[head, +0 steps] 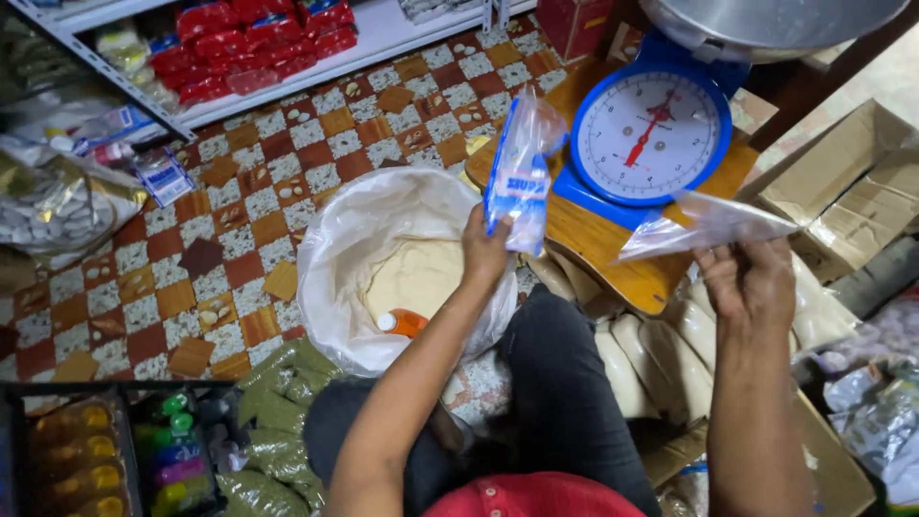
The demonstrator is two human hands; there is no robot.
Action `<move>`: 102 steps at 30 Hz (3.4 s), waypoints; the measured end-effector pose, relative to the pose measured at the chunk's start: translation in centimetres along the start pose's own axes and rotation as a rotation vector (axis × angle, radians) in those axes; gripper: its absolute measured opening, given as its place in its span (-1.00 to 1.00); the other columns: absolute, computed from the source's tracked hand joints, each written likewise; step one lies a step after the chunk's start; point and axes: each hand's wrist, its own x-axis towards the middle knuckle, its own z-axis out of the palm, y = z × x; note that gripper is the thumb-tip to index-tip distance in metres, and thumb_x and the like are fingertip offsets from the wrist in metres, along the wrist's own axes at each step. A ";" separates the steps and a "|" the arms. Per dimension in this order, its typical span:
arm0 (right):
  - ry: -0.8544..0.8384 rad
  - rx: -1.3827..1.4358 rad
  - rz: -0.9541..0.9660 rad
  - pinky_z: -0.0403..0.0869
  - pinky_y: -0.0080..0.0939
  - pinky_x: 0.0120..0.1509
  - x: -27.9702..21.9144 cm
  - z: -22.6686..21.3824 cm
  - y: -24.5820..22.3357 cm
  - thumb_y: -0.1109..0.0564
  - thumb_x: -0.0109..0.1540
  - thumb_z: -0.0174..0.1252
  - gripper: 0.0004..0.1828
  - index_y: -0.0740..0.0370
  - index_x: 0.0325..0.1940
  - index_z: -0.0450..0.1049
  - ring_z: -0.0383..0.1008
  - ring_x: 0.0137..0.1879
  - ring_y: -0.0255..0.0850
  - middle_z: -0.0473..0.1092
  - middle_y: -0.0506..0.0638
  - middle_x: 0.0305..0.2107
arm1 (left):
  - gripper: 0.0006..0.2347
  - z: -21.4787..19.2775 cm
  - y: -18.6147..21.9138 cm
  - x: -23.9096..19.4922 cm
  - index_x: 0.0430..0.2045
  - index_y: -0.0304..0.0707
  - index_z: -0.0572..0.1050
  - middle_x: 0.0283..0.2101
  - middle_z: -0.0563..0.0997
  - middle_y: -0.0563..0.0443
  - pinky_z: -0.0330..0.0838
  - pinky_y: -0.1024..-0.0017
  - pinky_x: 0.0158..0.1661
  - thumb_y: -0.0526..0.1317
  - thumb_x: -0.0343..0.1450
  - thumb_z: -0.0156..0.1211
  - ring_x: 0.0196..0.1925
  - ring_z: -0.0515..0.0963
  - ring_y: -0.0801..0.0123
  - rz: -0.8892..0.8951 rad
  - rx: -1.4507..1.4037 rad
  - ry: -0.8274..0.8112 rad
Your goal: Packaging bulk white powder into smaller plastic bags and weighing them on a mechanical scale.
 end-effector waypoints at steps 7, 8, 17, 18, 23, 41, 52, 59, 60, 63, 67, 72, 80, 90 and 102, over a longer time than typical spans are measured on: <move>-0.100 -0.012 -0.004 0.58 0.39 0.30 0.6 -0.6 1.3 0.38 0.27 0.09 -0.79 0.20 -0.05 0.45 0.60 0.12 0.25 0.53 0.25 -0.09 | -0.52 6.4 1.9 2.7 0.31 -0.08 0.16 0.23 0.43 -0.29 0.68 -0.12 -0.32 -0.33 0.45 0.07 0.06 0.59 -0.26 -0.303 -0.058 -0.083; -0.087 -0.011 -0.017 0.61 0.37 0.28 1.1 -0.7 1.6 0.36 0.29 0.11 -0.79 0.12 -0.08 0.49 0.62 0.11 0.15 0.56 0.13 -0.13 | -0.59 6.7 3.4 2.2 0.23 -0.16 0.24 0.12 0.52 -0.36 0.72 0.04 -0.43 -0.33 0.45 0.02 -0.10 0.70 -0.23 -0.378 0.134 -0.151; -0.145 0.002 0.099 0.57 0.44 0.29 0.4 5.0 5.9 0.27 0.26 0.27 -0.82 -0.03 -0.31 0.49 0.63 0.09 0.05 0.55 -0.01 -0.20 | -0.56 5.8 -7.5 8.6 0.10 -0.12 0.51 -0.02 0.66 -0.21 0.54 -0.02 0.10 -0.01 0.33 0.24 0.17 0.60 -0.14 0.053 0.907 -0.332; -0.147 0.003 0.103 0.57 0.44 0.29 0.9 5.3 6.7 0.27 0.26 0.27 -0.82 -0.03 -0.31 0.49 0.63 0.09 0.05 0.55 -0.01 -0.20 | -0.56 5.6 -6.3 7.8 0.10 -0.12 0.51 -0.02 0.66 -0.21 0.54 -0.02 0.10 -0.01 0.33 0.24 0.17 0.60 -0.14 0.051 0.908 -0.329; -0.209 0.003 0.161 0.57 0.38 0.28 3.0 7.1 11.1 0.23 0.26 0.27 -0.82 -0.07 -0.32 0.49 0.61 0.08 -0.02 0.52 -0.12 -0.25 | -0.62 2.0 3.3 2.7 -0.09 -0.39 0.60 -0.09 0.68 -0.34 0.49 -0.04 0.14 -0.03 0.46 0.04 0.08 0.63 -0.24 0.133 0.812 -0.489; -0.663 -0.320 0.538 0.43 -0.50 -0.23 -2.4 18.8 33.2 0.35 0.24 0.18 -0.86 0.17 -0.31 0.40 0.46 -0.35 -0.40 0.39 -0.20 -0.49 | -0.49 -18.3 2.3 5.2 0.08 -0.42 0.53 0.26 0.52 -0.20 0.52 0.42 0.12 -0.35 0.23 0.59 0.19 0.54 0.29 0.135 -0.287 -0.060; -0.841 -0.733 0.364 0.39 -0.48 -0.23 -1.6 18.6 33.5 0.42 0.17 0.06 -0.68 0.33 -0.03 0.57 0.33 -0.37 -0.43 0.33 -0.14 -0.50 | -0.79 -21.2 3.3 7.1 -0.08 -0.01 0.70 -0.15 0.65 0.06 0.64 0.46 -0.14 -0.05 0.49 0.28 -0.15 0.58 0.47 0.247 0.078 0.064; -0.796 -0.794 0.494 0.59 -0.25 -0.14 -0.8 16.8 34.7 0.35 0.23 0.05 -0.69 0.25 0.01 0.56 0.58 -0.26 -0.23 0.50 0.05 -0.34 | -0.82 -20.0 7.5 4.8 -0.25 -0.22 0.70 -0.28 0.61 -0.03 0.63 0.61 -0.32 -0.16 0.43 0.24 -0.36 0.52 0.46 0.102 -0.056 0.149; -0.799 -0.795 0.497 0.59 -0.25 -0.14 -0.9 17.1 34.3 0.35 0.23 0.05 -0.69 0.25 0.01 0.56 0.58 -0.26 -0.23 0.50 0.05 -0.34 | -0.82 -20.2 6.8 5.1 -0.25 -0.22 0.70 -0.28 0.61 -0.03 0.63 0.61 -0.32 -0.16 0.43 0.24 -0.36 0.52 0.46 0.101 -0.057 0.153; -0.832 -0.692 0.715 0.65 -0.10 -0.05 -1.2 17.9 33.5 0.11 0.34 -0.10 -0.58 0.19 0.25 0.42 0.67 -0.16 -0.14 0.55 0.11 -0.26 | -0.83 -20.8 5.7 5.8 -0.21 -0.17 0.71 -0.43 0.57 0.07 0.59 0.65 -0.40 -0.18 0.43 0.24 -0.41 0.56 0.53 0.102 -0.035 0.195; -0.911 -0.636 0.681 0.64 -0.12 -0.08 -1.7 18.1 32.3 -0.24 0.31 0.10 -0.38 0.19 0.30 0.44 0.63 -0.16 -0.12 0.53 0.15 -0.19 | -0.86 -20.4 6.9 5.3 -0.23 -0.08 0.72 -0.57 0.53 0.06 0.53 0.60 -0.49 -0.15 0.41 0.33 -0.51 0.51 0.56 0.147 0.022 0.197; -0.980 -0.740 0.554 0.59 -0.39 -0.22 -1.1 17.6 32.8 0.19 0.18 0.37 -0.70 0.25 -0.02 0.55 0.58 -0.32 -0.34 0.54 -0.04 -0.38 | -0.87 -20.4 6.7 5.3 -0.25 -0.06 0.72 -0.40 0.68 0.08 0.47 0.63 -0.36 -0.21 0.36 0.46 -0.35 0.48 0.67 0.184 -0.011 0.156; -0.931 -0.772 0.511 0.57 -0.46 -0.31 1.4 16.0 33.7 0.19 0.24 0.35 -0.85 0.28 -0.15 0.58 0.57 -0.42 -0.37 0.51 0.01 -0.53 | -0.60 -21.9 4.7 6.0 0.01 -0.26 0.61 -0.23 0.66 -0.07 0.68 0.64 -0.19 -0.45 0.27 0.50 -0.22 0.67 0.55 0.190 -0.162 0.124; -0.912 -0.732 0.525 0.52 -0.55 -0.34 0.5 17.0 33.4 0.13 0.24 0.36 -0.80 0.26 -0.12 0.56 0.58 -0.44 -0.40 0.51 -0.01 -0.55 | -0.50 -21.6 5.9 5.4 0.23 -0.25 0.45 -0.11 0.69 -0.22 0.71 0.49 -0.03 -0.58 0.35 0.21 -0.11 0.74 0.34 0.229 -0.339 0.048; -0.824 -0.705 0.492 0.60 -0.47 -0.32 -0.1 18.0 32.1 0.18 0.23 0.37 -0.81 0.28 -0.13 0.55 0.57 -0.43 -0.37 0.49 -0.02 -0.53 | -0.68 -23.1 6.4 5.0 -0.10 -0.30 0.64 -0.40 0.69 -0.10 0.68 0.58 -0.45 -0.46 0.26 0.38 -0.46 0.68 0.48 0.110 -0.079 0.129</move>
